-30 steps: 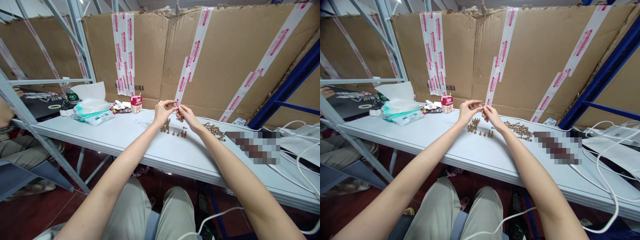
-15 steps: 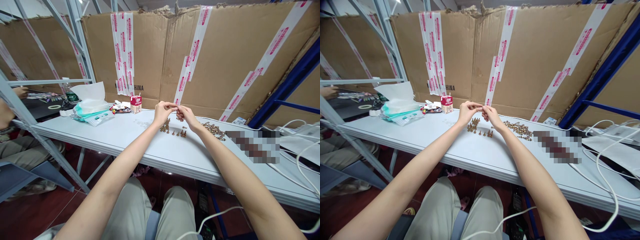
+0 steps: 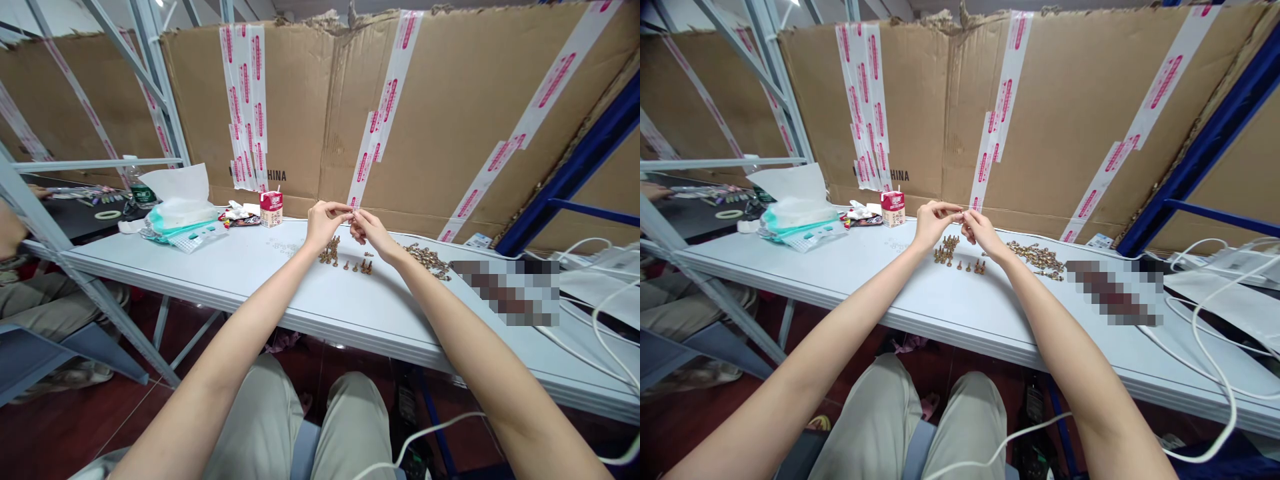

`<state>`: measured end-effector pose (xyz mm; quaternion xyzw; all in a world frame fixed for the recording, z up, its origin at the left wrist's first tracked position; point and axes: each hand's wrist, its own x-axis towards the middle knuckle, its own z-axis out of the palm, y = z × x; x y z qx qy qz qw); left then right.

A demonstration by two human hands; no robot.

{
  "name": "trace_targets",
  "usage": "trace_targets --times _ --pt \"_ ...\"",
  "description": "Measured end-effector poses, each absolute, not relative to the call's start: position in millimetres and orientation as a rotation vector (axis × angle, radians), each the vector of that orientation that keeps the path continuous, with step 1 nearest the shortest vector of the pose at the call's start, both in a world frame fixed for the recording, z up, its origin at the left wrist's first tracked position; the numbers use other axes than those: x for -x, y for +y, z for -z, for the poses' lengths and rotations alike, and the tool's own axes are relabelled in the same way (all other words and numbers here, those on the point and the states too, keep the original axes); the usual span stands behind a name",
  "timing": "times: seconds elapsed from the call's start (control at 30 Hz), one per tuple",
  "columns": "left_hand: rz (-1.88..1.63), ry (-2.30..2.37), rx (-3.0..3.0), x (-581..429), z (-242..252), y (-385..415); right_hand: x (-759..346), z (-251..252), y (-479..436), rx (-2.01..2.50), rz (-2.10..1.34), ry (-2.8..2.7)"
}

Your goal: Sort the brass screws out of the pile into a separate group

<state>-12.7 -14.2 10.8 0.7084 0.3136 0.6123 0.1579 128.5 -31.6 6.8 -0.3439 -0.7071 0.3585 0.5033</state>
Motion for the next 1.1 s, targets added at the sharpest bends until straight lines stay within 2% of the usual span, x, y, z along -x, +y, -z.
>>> trace_targets --times 0.2,0.53,1.1 --pt "-1.783 0.833 -2.073 13.4 -9.4 -12.6 -126.5 -7.4 -32.6 0.811 -0.832 -1.689" --pt "-1.757 0.851 -2.222 13.0 -9.9 -16.1 -125.4 -7.8 -35.8 0.817 -0.959 -1.633" --pt "-1.756 0.874 -2.234 13.6 -8.6 -15.0 -128.4 -7.2 -34.0 0.844 -0.888 -1.675"
